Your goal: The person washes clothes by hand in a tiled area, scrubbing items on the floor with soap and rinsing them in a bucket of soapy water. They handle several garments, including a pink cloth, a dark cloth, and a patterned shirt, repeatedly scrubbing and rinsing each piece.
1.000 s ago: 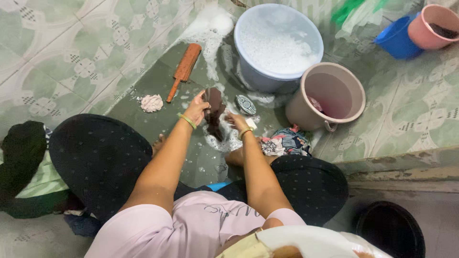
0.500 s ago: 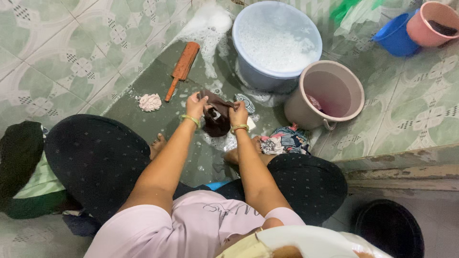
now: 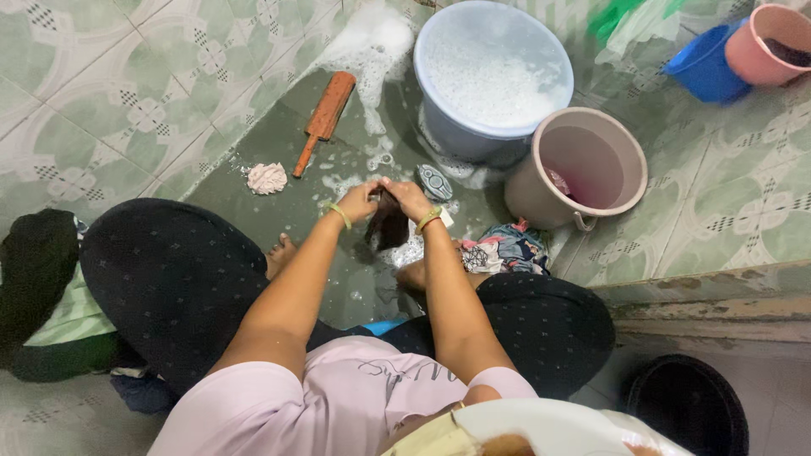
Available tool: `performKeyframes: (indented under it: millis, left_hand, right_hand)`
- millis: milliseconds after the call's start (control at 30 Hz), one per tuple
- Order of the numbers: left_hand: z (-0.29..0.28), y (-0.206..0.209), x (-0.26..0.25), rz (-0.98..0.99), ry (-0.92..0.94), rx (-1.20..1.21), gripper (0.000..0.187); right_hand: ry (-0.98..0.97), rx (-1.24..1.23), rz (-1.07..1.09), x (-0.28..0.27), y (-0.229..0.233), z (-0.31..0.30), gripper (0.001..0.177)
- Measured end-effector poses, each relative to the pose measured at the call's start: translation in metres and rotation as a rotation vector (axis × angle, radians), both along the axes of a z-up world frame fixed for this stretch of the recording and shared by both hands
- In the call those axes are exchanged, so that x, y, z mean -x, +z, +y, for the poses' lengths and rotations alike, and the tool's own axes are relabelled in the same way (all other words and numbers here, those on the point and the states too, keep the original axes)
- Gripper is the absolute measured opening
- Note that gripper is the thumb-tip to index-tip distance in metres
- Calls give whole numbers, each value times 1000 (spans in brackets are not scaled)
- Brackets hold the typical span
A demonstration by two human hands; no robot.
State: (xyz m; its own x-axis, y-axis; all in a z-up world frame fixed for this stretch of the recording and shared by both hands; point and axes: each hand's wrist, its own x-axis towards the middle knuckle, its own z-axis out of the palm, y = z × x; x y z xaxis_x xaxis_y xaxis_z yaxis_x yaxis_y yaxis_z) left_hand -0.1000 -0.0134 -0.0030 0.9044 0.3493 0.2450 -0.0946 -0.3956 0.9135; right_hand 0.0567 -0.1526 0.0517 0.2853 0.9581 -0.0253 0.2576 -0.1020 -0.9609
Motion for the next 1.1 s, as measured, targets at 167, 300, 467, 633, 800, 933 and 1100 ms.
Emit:
performKeyframes:
  millis: [167, 300, 467, 633, 800, 933, 1100]
  left_hand:
    - [11, 12, 5, 76, 40, 259, 24]
    - [11, 28, 9, 172, 45, 229, 22]
    - [14, 30, 20, 114, -25, 312, 27]
    - [-2, 53, 11, 64, 8, 445, 15]
    - [-17, 89, 8, -101, 51, 351, 17]
    - [-36, 109, 22, 122, 429, -166, 28]
    - [-34, 86, 30, 126, 720, -576, 48]
  right_hand:
    - [25, -130, -22, -4, 23, -14, 46]
    - [-98, -19, -86, -26, 16, -18, 42]
    - [-217, -79, 80, -42, 16, -25, 50]
    - [-73, -100, 106, -19, 51, -30, 35]
    - [133, -205, 159, -3, 58, -25, 32]
    - [15, -193, 54, -12, 29, -13, 21]
    - [-85, -330, 206, -9, 47, -18, 22]
